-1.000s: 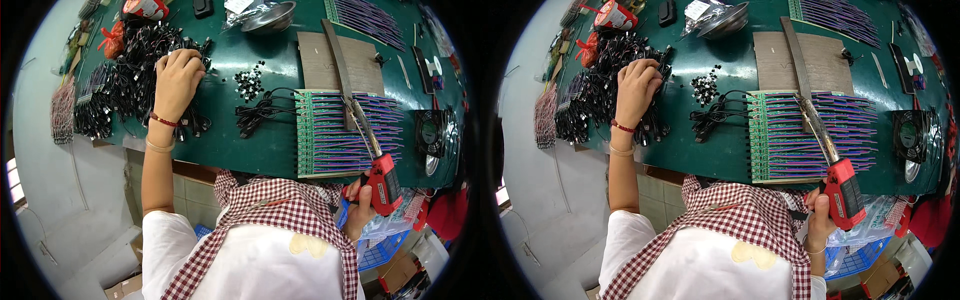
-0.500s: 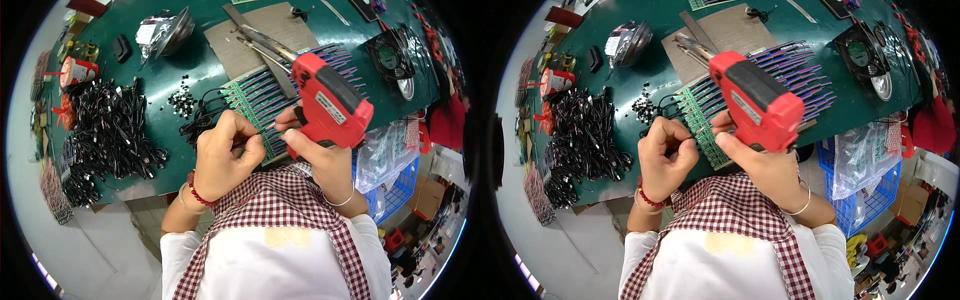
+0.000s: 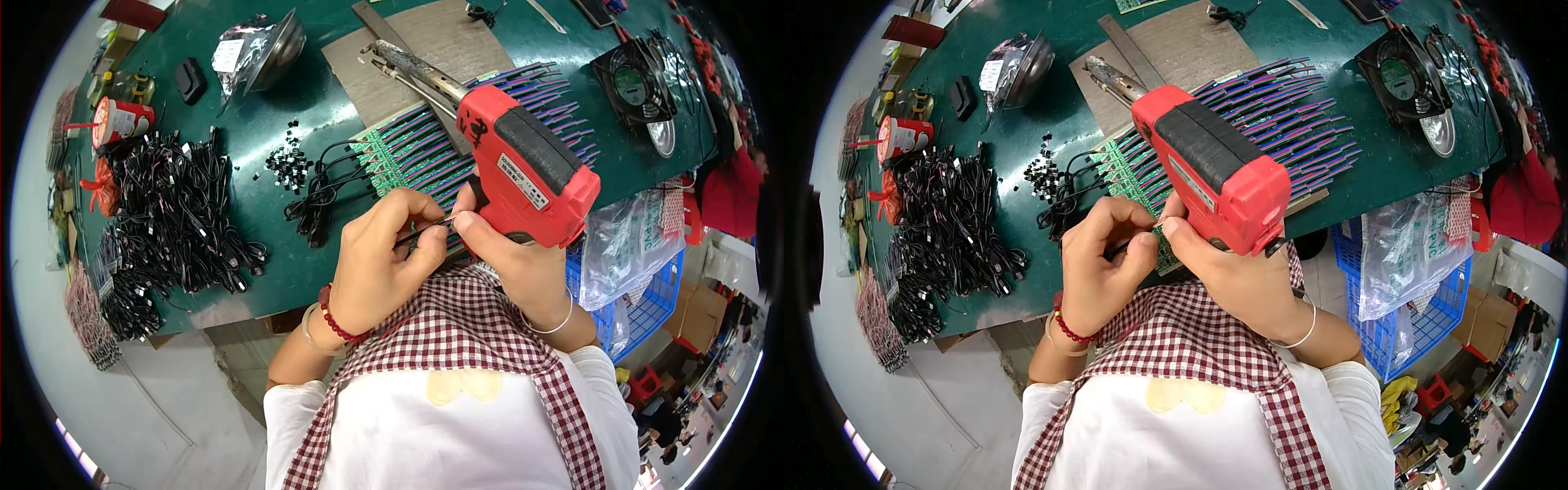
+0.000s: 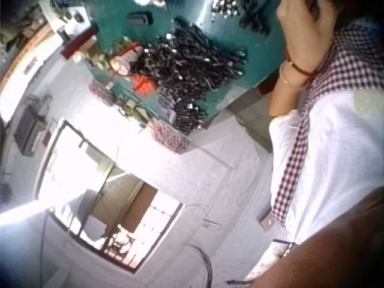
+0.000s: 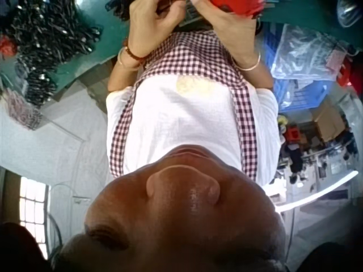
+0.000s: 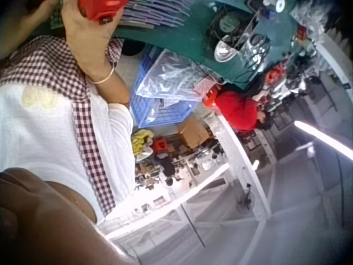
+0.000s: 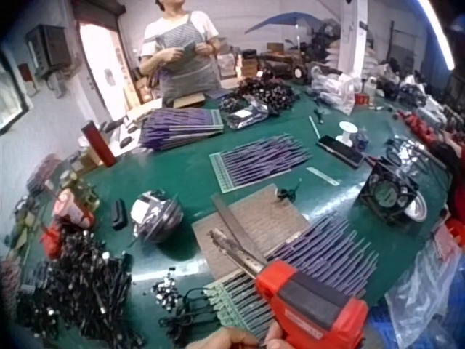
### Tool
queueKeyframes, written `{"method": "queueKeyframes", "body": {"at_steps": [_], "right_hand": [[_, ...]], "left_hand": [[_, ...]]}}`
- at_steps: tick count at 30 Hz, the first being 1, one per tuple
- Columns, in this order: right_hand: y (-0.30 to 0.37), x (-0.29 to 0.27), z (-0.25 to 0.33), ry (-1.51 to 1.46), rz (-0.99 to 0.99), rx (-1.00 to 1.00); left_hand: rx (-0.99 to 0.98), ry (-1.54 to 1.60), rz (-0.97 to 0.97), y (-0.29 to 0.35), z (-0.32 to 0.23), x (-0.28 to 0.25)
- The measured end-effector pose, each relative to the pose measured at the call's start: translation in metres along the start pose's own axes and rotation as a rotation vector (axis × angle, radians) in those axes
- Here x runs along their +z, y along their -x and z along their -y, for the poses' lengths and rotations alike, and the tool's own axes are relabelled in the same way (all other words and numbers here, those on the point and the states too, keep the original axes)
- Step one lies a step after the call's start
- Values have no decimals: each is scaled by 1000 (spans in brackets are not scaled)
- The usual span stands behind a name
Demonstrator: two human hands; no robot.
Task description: The person positions electronic components and wires onto circuit boards by hand and solders them using a soldering iron.
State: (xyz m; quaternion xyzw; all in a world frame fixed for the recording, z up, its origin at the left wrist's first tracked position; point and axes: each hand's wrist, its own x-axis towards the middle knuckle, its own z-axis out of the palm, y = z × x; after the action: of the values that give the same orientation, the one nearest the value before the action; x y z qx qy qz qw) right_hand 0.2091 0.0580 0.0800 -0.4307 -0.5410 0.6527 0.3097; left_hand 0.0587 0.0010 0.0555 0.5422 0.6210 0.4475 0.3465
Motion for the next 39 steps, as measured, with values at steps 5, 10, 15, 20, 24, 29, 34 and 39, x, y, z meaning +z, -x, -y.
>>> {"method": "queueKeyframes", "body": {"at_steps": [5,10,15,20,24,29,34,39], "right_hand": [[1,2,0,-8,-20,40],[-14,-9,-12,88,-106,-106],[-11,-11,-5,-64,-86,-6],[-7,-5,-11,-77,51,-81],[-4,-3,-11,-90,66,-66],[-3,-4,-10,-39,32,-89],[0,-3,-8,31,35,-44],[2,5,-6,-68,11,63]], "left_hand": [[-215,661,-63,2,7,11],[-186,569,-38,5,2,4],[-320,543,-8,1,5,-12],[-466,665,52,1,2,-13],[-429,665,43,3,3,-8],[-258,359,-65,3,4,-9],[32,-30,-172,4,-1,-6],[249,-206,-222,6,1,3]]}}
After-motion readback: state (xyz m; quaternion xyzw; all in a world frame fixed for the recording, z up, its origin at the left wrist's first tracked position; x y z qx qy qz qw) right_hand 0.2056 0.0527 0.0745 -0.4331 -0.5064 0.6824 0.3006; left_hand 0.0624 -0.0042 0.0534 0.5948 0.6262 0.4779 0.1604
